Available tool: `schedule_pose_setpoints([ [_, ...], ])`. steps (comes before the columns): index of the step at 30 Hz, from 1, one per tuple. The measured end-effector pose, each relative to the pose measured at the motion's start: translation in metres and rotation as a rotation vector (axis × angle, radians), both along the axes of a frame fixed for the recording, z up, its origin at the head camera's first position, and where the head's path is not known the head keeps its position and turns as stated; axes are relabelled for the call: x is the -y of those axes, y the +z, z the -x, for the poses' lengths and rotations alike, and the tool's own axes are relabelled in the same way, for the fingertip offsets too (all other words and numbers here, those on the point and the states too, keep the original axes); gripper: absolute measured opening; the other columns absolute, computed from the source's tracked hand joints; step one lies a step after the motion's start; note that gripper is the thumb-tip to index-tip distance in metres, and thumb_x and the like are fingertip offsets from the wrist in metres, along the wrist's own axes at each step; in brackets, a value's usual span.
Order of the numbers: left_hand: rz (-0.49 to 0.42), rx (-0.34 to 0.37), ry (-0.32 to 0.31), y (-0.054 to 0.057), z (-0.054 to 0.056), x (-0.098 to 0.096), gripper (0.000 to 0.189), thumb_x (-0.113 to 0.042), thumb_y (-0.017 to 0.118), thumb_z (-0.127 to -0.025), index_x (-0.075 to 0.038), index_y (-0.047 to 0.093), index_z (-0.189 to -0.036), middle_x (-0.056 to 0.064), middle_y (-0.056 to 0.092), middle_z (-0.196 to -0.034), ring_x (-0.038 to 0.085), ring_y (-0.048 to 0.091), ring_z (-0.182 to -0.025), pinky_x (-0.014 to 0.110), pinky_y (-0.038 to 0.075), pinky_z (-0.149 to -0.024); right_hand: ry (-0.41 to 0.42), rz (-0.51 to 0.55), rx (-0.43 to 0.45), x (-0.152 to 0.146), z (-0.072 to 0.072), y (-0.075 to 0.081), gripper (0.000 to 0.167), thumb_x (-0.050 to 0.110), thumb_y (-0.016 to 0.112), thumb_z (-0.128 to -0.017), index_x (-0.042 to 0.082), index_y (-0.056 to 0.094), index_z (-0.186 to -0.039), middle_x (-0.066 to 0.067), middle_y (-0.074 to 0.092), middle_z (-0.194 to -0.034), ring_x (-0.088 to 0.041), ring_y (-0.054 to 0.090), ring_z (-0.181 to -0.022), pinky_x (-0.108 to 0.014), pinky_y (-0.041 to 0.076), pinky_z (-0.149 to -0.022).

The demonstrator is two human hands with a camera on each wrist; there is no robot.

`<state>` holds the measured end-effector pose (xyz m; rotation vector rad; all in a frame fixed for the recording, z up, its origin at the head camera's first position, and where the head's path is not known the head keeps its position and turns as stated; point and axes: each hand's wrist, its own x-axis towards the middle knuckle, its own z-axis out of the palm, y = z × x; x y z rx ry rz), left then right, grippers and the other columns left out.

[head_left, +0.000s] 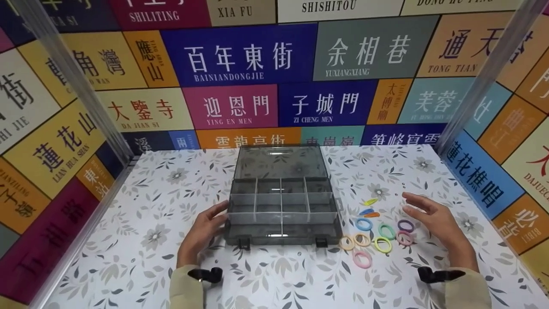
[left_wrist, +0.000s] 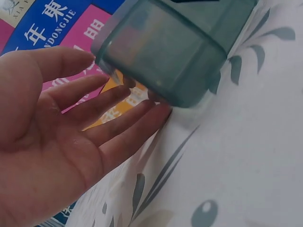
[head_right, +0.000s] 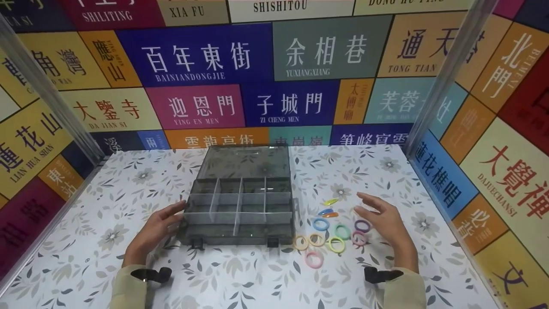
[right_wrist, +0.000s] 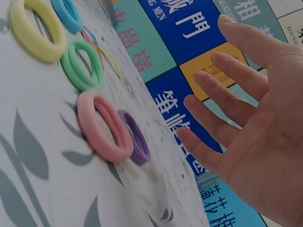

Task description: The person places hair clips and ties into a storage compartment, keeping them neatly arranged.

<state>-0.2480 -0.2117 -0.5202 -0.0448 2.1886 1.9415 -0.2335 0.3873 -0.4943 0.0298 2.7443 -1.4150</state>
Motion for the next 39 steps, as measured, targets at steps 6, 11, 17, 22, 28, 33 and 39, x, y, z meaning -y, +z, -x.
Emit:
schedule_pose_setpoints([
  [6,0.042,-0.023,0.002,-0.003,0.001,0.0,0.052,-0.015,0.057,-0.1,-0.016,0.047,-0.151,0.007,0.042,-0.159,0.033,0.048,-0.14,0.048,0.052,-0.106,0.001,0.008,0.079,-0.012,-0.001,-0.01,0.073,0.055,0.059,-0.095,0.02,0.039,-0.155,-0.021,0.038,-0.158,-0.043,0.029,-0.148,-0.069,0.027,-0.115],
  [11,0.109,-0.023,0.038,-0.003,0.003,-0.006,0.053,-0.017,0.054,-0.099,-0.02,0.046,-0.151,0.007,0.043,-0.159,0.033,0.048,-0.14,0.049,0.054,-0.103,0.023,-0.018,0.133,-0.019,-0.003,-0.018,0.076,0.055,0.061,-0.093,0.016,0.038,-0.155,-0.019,0.04,-0.158,-0.026,0.045,-0.139,-0.056,0.036,-0.113],
  [17,0.133,-0.034,0.048,-0.004,0.006,-0.008,0.056,-0.015,0.051,-0.099,-0.017,0.041,-0.154,0.011,0.041,-0.159,0.035,0.047,-0.141,0.051,0.052,-0.105,0.042,-0.025,0.18,-0.024,0.001,-0.022,0.077,0.049,0.068,-0.09,0.014,0.042,-0.153,-0.017,0.044,-0.156,0.014,0.05,-0.111,-0.019,0.042,-0.094],
  [22,0.111,-0.051,0.051,-0.005,0.007,-0.005,0.065,-0.009,0.049,-0.094,-0.015,0.035,-0.157,0.012,0.038,-0.161,0.033,0.045,-0.143,0.051,0.046,-0.111,0.072,-0.018,0.211,-0.025,0.004,-0.023,0.071,0.034,0.074,-0.089,0.014,0.046,-0.151,-0.017,0.048,-0.153,-0.008,0.056,-0.123,-0.015,0.044,-0.091],
  [28,0.037,-0.073,0.019,-0.007,0.012,-0.008,0.071,-0.005,0.049,-0.091,-0.015,0.029,-0.159,0.012,0.031,-0.164,0.037,0.032,-0.15,0.054,0.034,-0.12,0.11,-0.029,0.175,-0.029,0.004,-0.027,0.069,0.015,0.076,-0.085,0.006,0.048,-0.148,-0.024,0.052,-0.147,0.0,0.058,-0.111,-0.011,0.05,-0.084],
  [33,0.031,-0.058,0.041,-0.009,0.012,-0.011,0.071,-0.006,0.05,-0.092,-0.017,0.03,-0.159,0.011,0.031,-0.164,0.037,0.029,-0.151,0.054,0.03,-0.122,0.112,-0.115,0.175,-0.028,0.003,-0.029,0.065,0.015,0.077,-0.084,0.006,0.054,-0.144,-0.025,0.057,-0.14,-0.027,0.059,-0.12,-0.014,0.05,-0.081],
  [39,-0.005,-0.096,0.05,-0.014,0.012,-0.013,0.068,-0.004,0.051,-0.094,-0.012,0.03,-0.158,0.015,0.031,-0.164,0.035,0.027,-0.153,0.053,0.029,-0.123,0.119,-0.153,0.162,-0.024,0.003,-0.028,0.06,0.016,0.077,-0.084,0.006,0.057,-0.141,-0.024,0.058,-0.135,-0.029,0.058,-0.115,-0.019,0.049,-0.079],
])
